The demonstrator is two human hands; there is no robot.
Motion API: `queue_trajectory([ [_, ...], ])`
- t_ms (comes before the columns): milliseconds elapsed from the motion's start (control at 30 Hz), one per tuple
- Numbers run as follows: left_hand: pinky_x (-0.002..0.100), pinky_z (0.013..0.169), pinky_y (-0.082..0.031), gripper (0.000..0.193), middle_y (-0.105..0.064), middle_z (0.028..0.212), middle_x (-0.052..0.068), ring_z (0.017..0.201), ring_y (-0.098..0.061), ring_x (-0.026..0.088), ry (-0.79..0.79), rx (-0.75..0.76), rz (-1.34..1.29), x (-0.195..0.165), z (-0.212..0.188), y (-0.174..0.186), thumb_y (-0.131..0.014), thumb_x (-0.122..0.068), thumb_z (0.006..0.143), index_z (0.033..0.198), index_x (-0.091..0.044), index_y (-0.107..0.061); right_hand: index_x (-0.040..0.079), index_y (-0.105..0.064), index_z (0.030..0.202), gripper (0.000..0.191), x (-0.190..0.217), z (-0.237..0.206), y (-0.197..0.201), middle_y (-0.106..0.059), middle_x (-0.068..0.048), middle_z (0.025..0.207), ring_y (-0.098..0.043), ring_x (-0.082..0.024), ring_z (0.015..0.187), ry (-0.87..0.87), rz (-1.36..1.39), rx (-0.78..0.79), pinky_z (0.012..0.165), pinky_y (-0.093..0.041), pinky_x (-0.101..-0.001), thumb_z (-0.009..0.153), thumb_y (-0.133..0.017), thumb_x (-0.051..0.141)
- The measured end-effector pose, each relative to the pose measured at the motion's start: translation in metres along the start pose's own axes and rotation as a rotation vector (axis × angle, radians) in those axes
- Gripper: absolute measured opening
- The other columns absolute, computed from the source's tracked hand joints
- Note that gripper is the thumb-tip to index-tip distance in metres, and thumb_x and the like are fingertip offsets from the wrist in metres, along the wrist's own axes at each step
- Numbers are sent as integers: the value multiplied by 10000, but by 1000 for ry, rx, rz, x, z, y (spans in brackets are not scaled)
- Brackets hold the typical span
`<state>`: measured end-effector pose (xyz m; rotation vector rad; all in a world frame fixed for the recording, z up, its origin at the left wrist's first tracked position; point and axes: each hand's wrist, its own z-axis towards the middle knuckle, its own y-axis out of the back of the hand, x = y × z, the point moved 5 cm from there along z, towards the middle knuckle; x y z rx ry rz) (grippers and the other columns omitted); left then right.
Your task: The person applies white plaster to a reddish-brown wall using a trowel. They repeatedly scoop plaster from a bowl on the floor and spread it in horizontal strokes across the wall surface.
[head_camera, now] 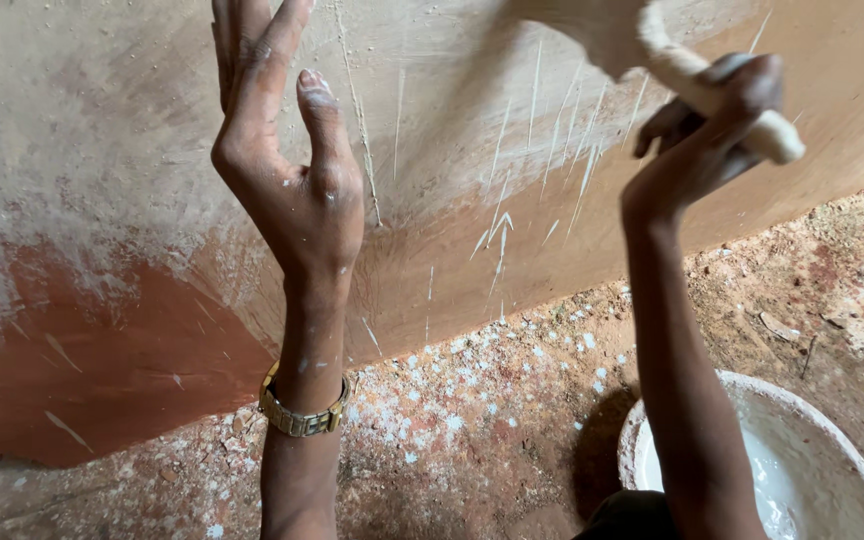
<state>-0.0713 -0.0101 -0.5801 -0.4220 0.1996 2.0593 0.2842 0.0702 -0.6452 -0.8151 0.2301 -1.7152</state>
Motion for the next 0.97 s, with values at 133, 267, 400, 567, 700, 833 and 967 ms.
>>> queue_trajectory([
  [133, 457, 1328, -305, 377, -544, 1605, 151, 1552, -429, 298, 39, -20, -24, 6, 3, -9, -478, -184, 1122, 1424, -53, -663, -40, -690, 1095, 516, -9, 42, 37, -619, -101, 764, -513, -148, 450, 104, -21, -83, 357, -451, -338, 1120, -629, 472],
  [267, 471, 1331, -268, 361, -477, 1626, 149, 1568, -372, 305, -4, -34, -59, -5, -17, -40, -468, -127, 1094, 1377, -69, -683, -12, -693, 1051, 518, -7, 75, 75, -502, -27, 668, -468, -112, 469, 104, -80, -56, 423, -437, -312, 1121, -568, 486],
  [400, 404, 1327, -282, 344, -456, 1628, 63, 1556, -353, 246, -55, 93, -195, -19, -63, -96, -503, -46, 1065, 1353, -113, -679, 22, -658, 981, 498, 10, 121, 143, -530, -24, 663, -479, -103, 479, -50, -358, 271, 449, -413, -282, 1155, -521, 468],
  [567, 447, 1302, -381, 353, -519, 1607, 144, 1519, -471, 304, -7, 504, -313, -21, -173, -184, -542, 39, 965, 1291, -10, -669, 64, -614, 893, 512, 82, 99, 304, -566, -19, 656, -493, -92, 491, -267, -785, 458, 481, -382, -245, 1198, -462, 446],
  [700, 481, 1138, -440, 394, -580, 1490, 235, 1384, -550, 397, 66, 966, -329, -12, -299, -256, -639, -51, 881, 1260, 53, -675, 73, -607, 904, 446, 155, 26, 420, -592, -33, 660, -525, -106, 489, -509, -915, 235, 485, -390, -244, 1211, -525, 385],
  [833, 435, 1059, -510, 414, -685, 1328, 237, 1197, -655, 374, 409, 1581, -282, 3, -453, -300, -665, -240, 911, 1246, 3, -689, 39, -704, 1063, 348, 215, -75, 518, -611, -47, 718, -549, -106, 549, -801, -1159, 59, 486, -426, -231, 1162, -606, 358],
  [967, 404, 1049, -567, 374, -771, 1228, 240, 1148, -749, 291, 769, 1711, -286, 5, -560, -317, -640, -351, 989, 1245, -98, -741, -37, -740, 1020, 584, 257, -165, 597, -591, -48, 750, -457, -119, 558, -972, -1357, -203, 448, -346, -275, 1159, -622, 518],
])
